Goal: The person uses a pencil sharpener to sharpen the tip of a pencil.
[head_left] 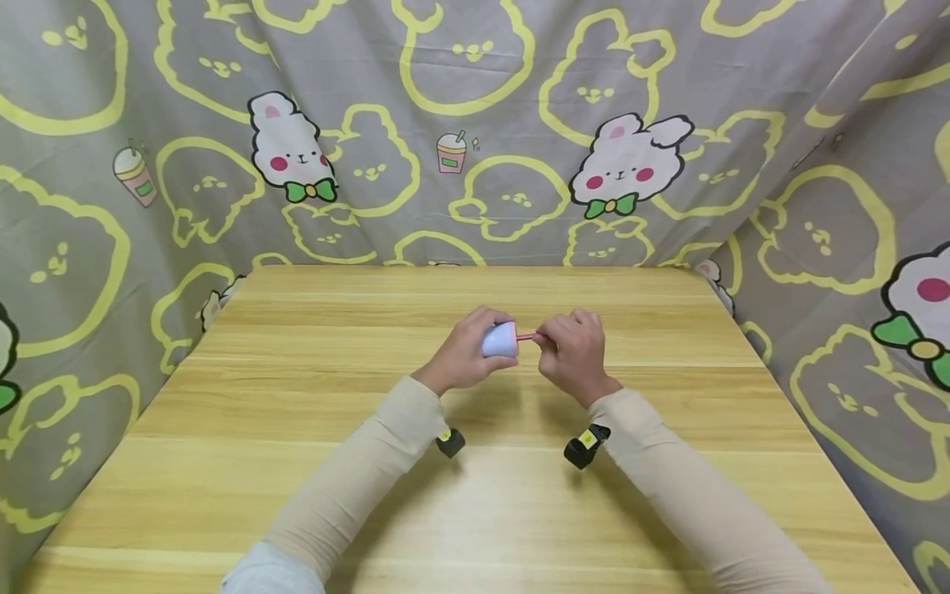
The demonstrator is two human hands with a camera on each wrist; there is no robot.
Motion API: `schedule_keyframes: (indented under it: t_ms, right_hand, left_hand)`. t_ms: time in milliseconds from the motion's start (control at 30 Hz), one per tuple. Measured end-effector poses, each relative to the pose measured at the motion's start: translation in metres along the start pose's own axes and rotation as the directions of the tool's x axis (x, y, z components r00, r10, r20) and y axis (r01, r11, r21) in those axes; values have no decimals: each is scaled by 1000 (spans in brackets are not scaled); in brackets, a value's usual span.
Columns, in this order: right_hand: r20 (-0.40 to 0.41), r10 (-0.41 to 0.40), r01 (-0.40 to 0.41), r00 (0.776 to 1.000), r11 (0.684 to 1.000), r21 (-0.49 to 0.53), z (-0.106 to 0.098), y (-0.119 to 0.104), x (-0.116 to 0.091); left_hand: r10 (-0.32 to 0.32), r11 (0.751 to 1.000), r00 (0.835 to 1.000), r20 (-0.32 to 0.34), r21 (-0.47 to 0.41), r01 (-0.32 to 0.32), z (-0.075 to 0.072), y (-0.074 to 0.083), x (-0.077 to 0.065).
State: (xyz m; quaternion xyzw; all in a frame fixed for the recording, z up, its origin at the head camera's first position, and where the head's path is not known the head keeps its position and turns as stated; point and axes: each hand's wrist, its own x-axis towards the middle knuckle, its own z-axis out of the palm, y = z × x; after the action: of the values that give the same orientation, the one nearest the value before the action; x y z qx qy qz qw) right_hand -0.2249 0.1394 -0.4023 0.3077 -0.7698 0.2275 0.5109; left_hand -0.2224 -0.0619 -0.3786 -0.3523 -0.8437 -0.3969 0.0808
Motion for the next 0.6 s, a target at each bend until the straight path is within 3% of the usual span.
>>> schedule_keyframes:
  t_ms: [133, 233, 300, 400, 600]
  right_hand:
    - [115, 107, -104, 988, 994, -33, -4, -6, 6]
    - [239, 221, -217, 945, 975, -44, -10, -11, 13]
    - [326, 299, -297, 897, 953, -57, -13, -14, 18]
    - [449, 397, -404, 800, 911, -85, -19, -16, 26]
    - [613, 487, -545, 622, 831, -107, -27, -16, 40]
  left_hand:
    - [82, 996, 996, -30, 27, -82, -1, -4, 1]
    - [139, 990, 989, -55, 46, -137, -2, -7, 2]
    - [165, 985, 984, -65, 60, -161, -2, -8, 3]
    - [186, 981, 980, -74, 72, -181, -4, -7, 3]
    - [199, 978, 977, -75, 85, -193, -4, -6, 4]
